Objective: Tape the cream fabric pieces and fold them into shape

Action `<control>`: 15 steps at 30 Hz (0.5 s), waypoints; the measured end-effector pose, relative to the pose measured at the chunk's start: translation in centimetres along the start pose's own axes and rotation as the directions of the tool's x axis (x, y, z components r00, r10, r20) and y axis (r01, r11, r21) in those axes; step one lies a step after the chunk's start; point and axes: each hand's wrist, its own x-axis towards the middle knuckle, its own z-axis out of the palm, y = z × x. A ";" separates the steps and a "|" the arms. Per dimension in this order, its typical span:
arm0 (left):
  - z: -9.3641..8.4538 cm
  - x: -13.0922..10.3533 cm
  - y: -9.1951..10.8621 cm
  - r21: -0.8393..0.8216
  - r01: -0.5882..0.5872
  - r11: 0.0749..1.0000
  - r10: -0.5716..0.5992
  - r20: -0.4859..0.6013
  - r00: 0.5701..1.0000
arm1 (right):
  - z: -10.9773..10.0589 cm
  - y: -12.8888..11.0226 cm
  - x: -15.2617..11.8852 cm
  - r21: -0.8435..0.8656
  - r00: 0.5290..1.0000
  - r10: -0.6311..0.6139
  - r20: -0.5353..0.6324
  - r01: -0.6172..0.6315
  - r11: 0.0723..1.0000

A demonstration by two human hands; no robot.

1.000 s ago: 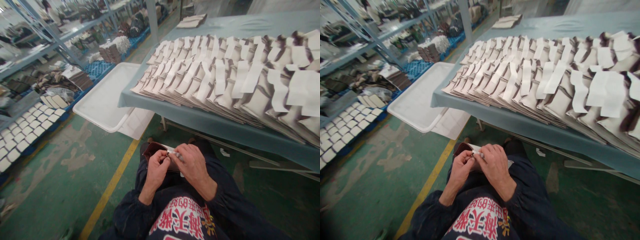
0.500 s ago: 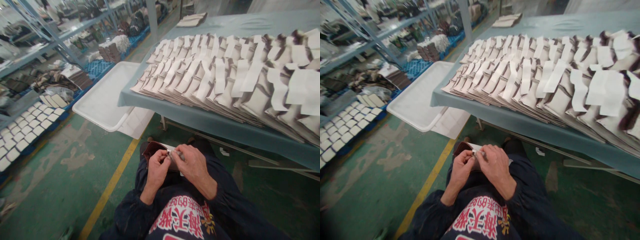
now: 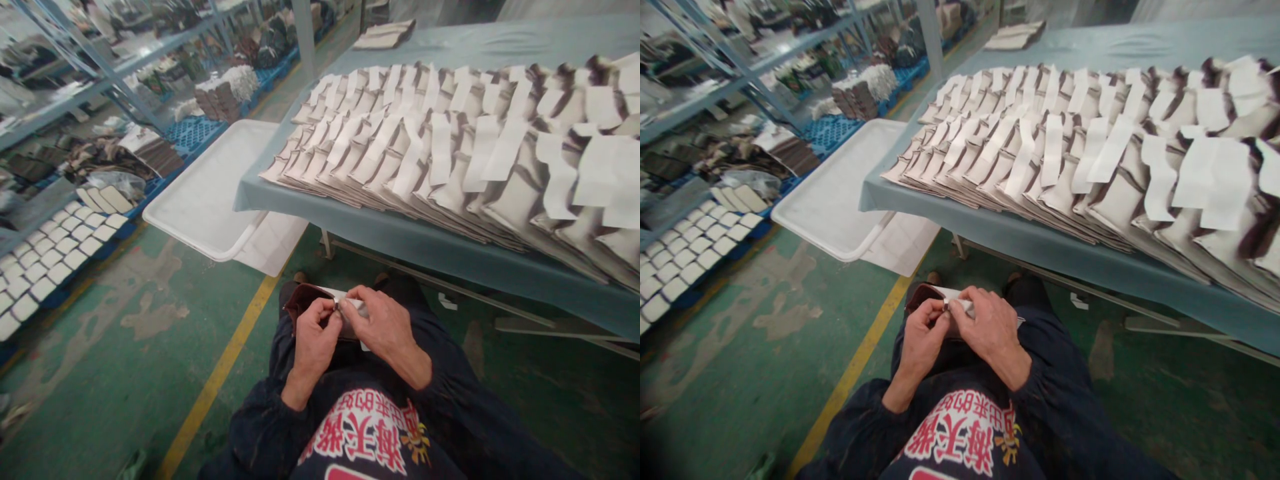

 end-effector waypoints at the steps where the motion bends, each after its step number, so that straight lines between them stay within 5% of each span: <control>1: 0.0 -0.1 0.1 0.014 -0.011 1.000 0.011 0.003 1.000 | 0.0 0.2 0.1 0.081 0.998 0.035 0.048 -0.039 0.996; 6: 0.0 -0.2 0.7 0.038 -0.071 0.997 0.070 0.022 0.997 | 0.8 1.0 0.4 0.559 0.954 0.058 0.293 -0.220 0.800; 9: 0.0 0.0 1.0 0.040 -0.058 0.998 0.057 0.026 0.998 | 1.9 1.2 0.4 0.682 0.924 0.060 0.378 -0.322 0.656; 15: 0.3 1.0 1.1 0.123 -0.012 0.992 0.018 -0.051 0.999 | 3.9 0.7 0.3 0.714 0.957 0.100 0.272 -0.270 0.646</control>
